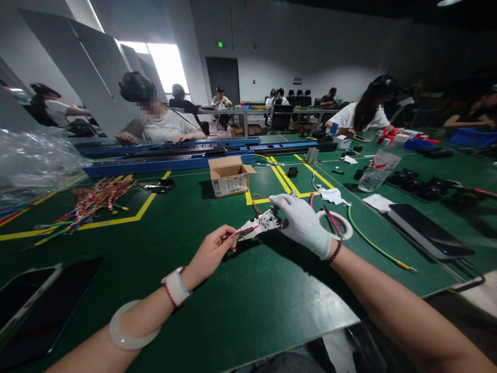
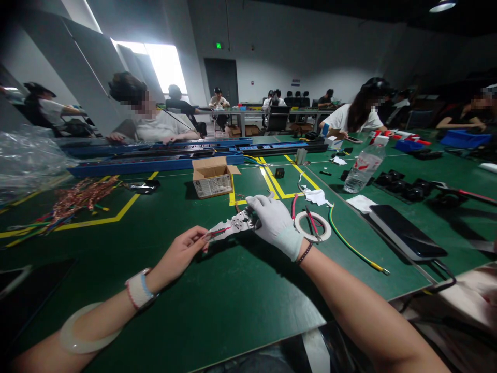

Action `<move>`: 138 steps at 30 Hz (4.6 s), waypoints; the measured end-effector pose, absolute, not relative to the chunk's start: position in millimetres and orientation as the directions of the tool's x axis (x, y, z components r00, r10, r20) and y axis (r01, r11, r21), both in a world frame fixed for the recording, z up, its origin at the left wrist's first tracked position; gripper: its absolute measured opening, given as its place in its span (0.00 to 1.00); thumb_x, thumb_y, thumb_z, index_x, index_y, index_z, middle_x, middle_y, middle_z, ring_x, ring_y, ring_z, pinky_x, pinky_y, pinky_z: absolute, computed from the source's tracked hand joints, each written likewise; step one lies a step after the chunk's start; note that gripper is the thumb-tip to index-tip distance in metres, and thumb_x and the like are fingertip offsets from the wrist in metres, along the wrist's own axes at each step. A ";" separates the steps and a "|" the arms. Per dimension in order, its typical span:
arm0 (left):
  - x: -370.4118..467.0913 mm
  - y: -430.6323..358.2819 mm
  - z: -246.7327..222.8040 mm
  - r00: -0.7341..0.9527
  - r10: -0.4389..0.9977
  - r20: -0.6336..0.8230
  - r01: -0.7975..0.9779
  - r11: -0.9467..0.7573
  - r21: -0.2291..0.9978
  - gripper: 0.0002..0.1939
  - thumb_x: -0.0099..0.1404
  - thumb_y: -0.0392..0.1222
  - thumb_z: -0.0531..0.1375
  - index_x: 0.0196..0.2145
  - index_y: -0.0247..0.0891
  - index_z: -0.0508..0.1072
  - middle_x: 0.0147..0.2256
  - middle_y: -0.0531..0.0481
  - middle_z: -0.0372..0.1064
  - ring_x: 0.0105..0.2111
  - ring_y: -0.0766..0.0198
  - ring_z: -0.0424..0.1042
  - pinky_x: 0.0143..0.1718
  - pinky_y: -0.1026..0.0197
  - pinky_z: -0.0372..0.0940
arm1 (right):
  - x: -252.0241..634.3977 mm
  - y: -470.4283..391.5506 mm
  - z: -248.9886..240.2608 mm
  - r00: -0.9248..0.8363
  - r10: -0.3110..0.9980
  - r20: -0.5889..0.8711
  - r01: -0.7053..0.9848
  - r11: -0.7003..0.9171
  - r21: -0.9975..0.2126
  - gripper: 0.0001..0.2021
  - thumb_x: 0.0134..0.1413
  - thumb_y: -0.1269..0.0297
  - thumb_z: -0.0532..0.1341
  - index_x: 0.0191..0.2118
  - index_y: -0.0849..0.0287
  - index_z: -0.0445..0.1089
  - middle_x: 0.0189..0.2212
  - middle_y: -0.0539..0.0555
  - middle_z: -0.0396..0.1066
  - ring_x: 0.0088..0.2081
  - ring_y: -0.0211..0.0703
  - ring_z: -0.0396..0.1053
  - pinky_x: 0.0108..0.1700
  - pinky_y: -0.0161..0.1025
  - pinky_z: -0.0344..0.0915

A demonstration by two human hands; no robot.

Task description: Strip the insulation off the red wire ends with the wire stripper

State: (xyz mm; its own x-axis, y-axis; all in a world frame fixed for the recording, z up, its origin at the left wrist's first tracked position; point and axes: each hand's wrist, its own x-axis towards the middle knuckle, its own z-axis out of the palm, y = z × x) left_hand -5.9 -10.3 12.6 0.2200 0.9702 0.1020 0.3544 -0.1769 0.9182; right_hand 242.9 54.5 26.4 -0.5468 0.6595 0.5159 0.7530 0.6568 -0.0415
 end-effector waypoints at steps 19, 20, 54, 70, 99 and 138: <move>-6.1 -10.0 10.4 0.229 0.971 0.072 0.349 -0.151 0.925 0.13 0.65 0.49 0.54 0.37 0.36 0.69 0.24 0.54 0.66 0.24 0.65 0.63 0.27 0.64 0.58 | 242.2 49.9 33.8 -0.546 0.683 0.484 0.835 0.488 0.253 0.13 0.52 0.67 0.57 0.45 0.59 0.68 0.38 0.57 0.70 0.35 0.48 0.60 0.35 0.43 0.48; -5.9 -9.9 10.6 0.228 0.971 0.078 0.344 -0.155 0.926 0.13 0.65 0.49 0.54 0.37 0.36 0.69 0.24 0.54 0.66 0.24 0.65 0.63 0.27 0.64 0.58 | 242.3 49.4 33.7 -0.546 0.681 0.487 0.835 0.489 0.251 0.13 0.52 0.67 0.58 0.45 0.59 0.68 0.38 0.57 0.69 0.35 0.48 0.60 0.36 0.43 0.48; -0.3 -12.4 8.6 0.444 0.875 -0.193 -0.043 0.237 0.971 0.15 0.60 0.46 0.64 0.39 0.31 0.74 0.30 0.49 0.72 0.26 0.68 0.71 0.28 0.65 0.64 | 232.5 52.2 25.2 -0.530 0.810 0.251 0.846 0.523 0.100 0.27 0.58 0.74 0.46 0.63 0.62 0.52 0.61 0.64 0.57 0.42 0.48 0.72 0.40 0.42 0.68; 1.5 -11.7 8.5 0.434 0.874 -0.219 -0.018 0.252 0.968 0.17 0.57 0.46 0.67 0.38 0.29 0.75 0.31 0.45 0.75 0.28 0.65 0.74 0.28 0.64 0.68 | 227.2 45.0 15.3 -0.551 0.629 0.548 0.714 0.696 -0.082 0.43 0.43 0.82 0.51 0.67 0.66 0.39 0.66 0.69 0.41 0.67 0.59 0.36 0.63 0.62 0.45; 1.3 -11.4 6.3 0.453 0.873 -0.181 -0.026 0.216 0.976 0.16 0.56 0.45 0.67 0.36 0.29 0.77 0.32 0.44 0.75 0.29 0.64 0.74 0.28 0.64 0.68 | 228.2 36.0 20.8 -0.468 0.796 0.383 0.883 0.432 0.181 0.13 0.54 0.73 0.53 0.44 0.56 0.67 0.38 0.55 0.71 0.30 0.45 0.69 0.28 0.38 0.56; 1.9 -8.8 4.5 0.421 0.876 -0.235 0.003 0.258 0.966 0.18 0.56 0.46 0.68 0.40 0.29 0.76 0.31 0.45 0.75 0.28 0.64 0.74 0.28 0.64 0.67 | 221.0 40.3 11.1 -0.407 0.736 0.541 0.793 0.578 -0.190 0.38 0.41 0.79 0.56 0.62 0.61 0.52 0.55 0.65 0.59 0.53 0.54 0.62 0.53 0.49 0.65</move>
